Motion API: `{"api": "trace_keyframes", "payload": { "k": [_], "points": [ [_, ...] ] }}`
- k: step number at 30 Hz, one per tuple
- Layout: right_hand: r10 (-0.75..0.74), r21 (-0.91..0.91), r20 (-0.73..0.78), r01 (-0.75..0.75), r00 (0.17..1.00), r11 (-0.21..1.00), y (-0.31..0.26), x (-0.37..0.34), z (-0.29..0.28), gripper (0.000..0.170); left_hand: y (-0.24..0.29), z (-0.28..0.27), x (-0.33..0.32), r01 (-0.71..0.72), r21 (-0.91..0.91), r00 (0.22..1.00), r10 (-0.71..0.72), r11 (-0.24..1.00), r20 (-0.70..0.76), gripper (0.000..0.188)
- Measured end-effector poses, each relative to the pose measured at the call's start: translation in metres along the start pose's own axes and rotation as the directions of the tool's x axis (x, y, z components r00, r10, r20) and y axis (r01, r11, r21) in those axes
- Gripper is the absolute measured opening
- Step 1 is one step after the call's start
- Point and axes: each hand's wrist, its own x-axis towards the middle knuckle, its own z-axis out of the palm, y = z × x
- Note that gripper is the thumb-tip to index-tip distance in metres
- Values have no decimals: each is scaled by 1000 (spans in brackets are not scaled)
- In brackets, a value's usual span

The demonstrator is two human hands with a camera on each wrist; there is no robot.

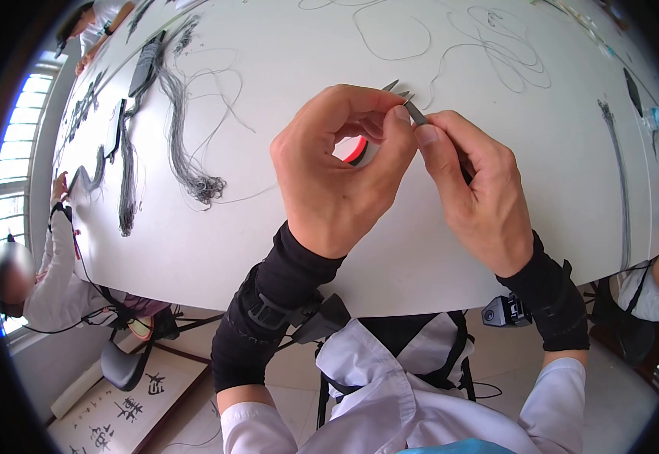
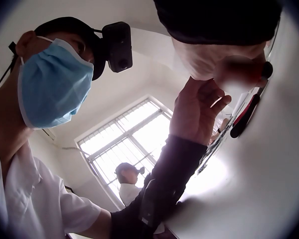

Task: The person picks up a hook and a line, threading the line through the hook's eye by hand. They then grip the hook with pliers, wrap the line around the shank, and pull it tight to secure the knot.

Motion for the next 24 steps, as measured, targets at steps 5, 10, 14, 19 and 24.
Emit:
{"api": "trace_keyframes", "payload": {
  "k": [5,10,14,19,24],
  "points": [
    [-11,8,0,11,1000,1000,4,-2,2,20,-2,-1,0,-21,49,1000,21,999,9,5],
    [5,91,32,-8,999,996,7,-4,5,24,-10,2,1,-44,1,998,44,999,-55,14],
    [118,231,134,-146,984,962,5,-4,2,29,-7,0,2,48,-76,998,-50,996,-27,13],
    [231,417,293,-342,928,842,2,-2,-2,37,-1,-3,3,180,-133,984,-179,975,20,13],
    [232,486,417,-431,879,761,3,0,-9,40,3,-5,3,252,-210,968,-242,945,72,10]
  ]
}}
